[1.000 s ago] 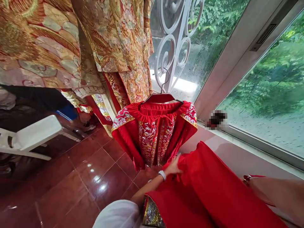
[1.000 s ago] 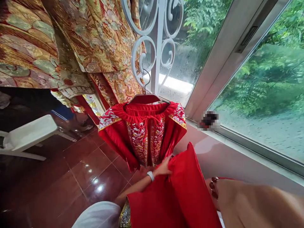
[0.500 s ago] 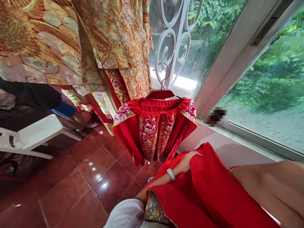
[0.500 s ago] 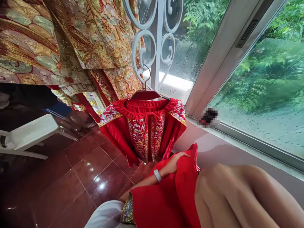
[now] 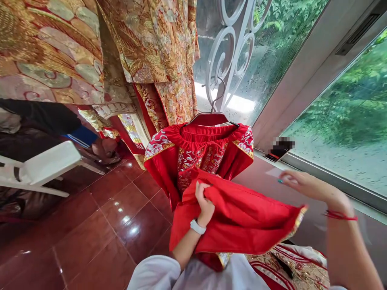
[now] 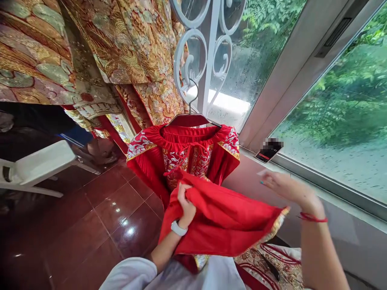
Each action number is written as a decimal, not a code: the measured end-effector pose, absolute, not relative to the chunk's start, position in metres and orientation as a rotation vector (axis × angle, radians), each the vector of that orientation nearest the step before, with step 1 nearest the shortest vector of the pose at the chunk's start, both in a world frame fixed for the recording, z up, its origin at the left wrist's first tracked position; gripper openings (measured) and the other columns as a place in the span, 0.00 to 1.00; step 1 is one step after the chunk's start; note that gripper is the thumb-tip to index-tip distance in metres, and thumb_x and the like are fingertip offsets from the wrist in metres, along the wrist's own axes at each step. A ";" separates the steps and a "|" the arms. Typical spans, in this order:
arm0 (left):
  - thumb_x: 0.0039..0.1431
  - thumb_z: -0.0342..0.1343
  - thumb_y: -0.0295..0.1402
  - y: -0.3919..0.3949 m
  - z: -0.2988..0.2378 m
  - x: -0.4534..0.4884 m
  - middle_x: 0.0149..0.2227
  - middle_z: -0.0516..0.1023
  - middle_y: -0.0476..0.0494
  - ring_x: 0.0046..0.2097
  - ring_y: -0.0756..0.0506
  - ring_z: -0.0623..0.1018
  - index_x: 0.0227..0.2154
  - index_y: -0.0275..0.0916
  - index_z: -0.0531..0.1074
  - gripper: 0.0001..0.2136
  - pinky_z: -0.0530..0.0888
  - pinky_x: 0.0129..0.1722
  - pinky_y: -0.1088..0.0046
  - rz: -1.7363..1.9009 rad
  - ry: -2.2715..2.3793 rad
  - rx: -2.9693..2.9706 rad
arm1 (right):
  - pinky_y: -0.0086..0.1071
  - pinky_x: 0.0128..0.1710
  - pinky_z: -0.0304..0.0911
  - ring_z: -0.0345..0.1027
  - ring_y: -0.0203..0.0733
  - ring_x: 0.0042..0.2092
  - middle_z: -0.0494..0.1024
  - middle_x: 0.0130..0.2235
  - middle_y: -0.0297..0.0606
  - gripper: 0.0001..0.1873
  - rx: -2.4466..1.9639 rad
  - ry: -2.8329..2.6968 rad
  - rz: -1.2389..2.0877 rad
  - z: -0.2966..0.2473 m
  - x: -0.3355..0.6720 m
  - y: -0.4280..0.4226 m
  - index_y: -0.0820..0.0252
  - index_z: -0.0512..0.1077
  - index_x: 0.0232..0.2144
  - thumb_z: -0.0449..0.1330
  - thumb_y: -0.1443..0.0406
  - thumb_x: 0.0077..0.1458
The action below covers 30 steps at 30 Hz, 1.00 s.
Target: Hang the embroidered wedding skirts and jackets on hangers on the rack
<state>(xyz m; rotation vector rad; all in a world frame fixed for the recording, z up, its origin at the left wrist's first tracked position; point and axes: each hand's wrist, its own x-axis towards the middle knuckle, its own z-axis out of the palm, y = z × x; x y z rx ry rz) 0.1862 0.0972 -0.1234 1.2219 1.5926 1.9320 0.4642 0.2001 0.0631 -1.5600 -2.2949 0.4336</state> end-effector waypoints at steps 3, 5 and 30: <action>0.52 0.55 0.32 0.097 -0.133 0.228 0.32 0.73 0.43 0.38 0.38 0.74 0.33 0.45 0.71 0.04 0.70 0.53 0.51 1.717 1.491 1.497 | 0.38 0.51 0.69 0.74 0.45 0.53 0.73 0.59 0.51 0.22 -1.300 -2.395 0.898 0.034 0.385 0.200 0.58 0.71 0.57 0.56 0.58 0.63; 0.53 0.54 0.31 0.093 -0.146 0.246 0.38 0.74 0.38 0.43 0.35 0.74 0.36 0.44 0.73 0.07 0.73 0.49 0.52 1.567 1.412 1.568 | 0.38 0.52 0.70 0.75 0.47 0.52 0.74 0.59 0.48 0.26 -1.117 -2.569 1.129 0.009 0.332 0.196 0.58 0.70 0.58 0.62 0.63 0.57; 0.38 0.63 0.28 0.089 -0.154 -0.006 0.51 0.78 0.42 0.56 0.36 0.74 0.44 0.41 0.76 0.24 0.60 0.65 0.51 0.355 1.151 1.886 | 0.23 0.34 0.64 0.78 0.37 0.43 0.83 0.45 0.43 0.17 0.756 -2.706 1.561 0.038 0.257 0.106 0.65 0.77 0.44 0.53 0.77 0.58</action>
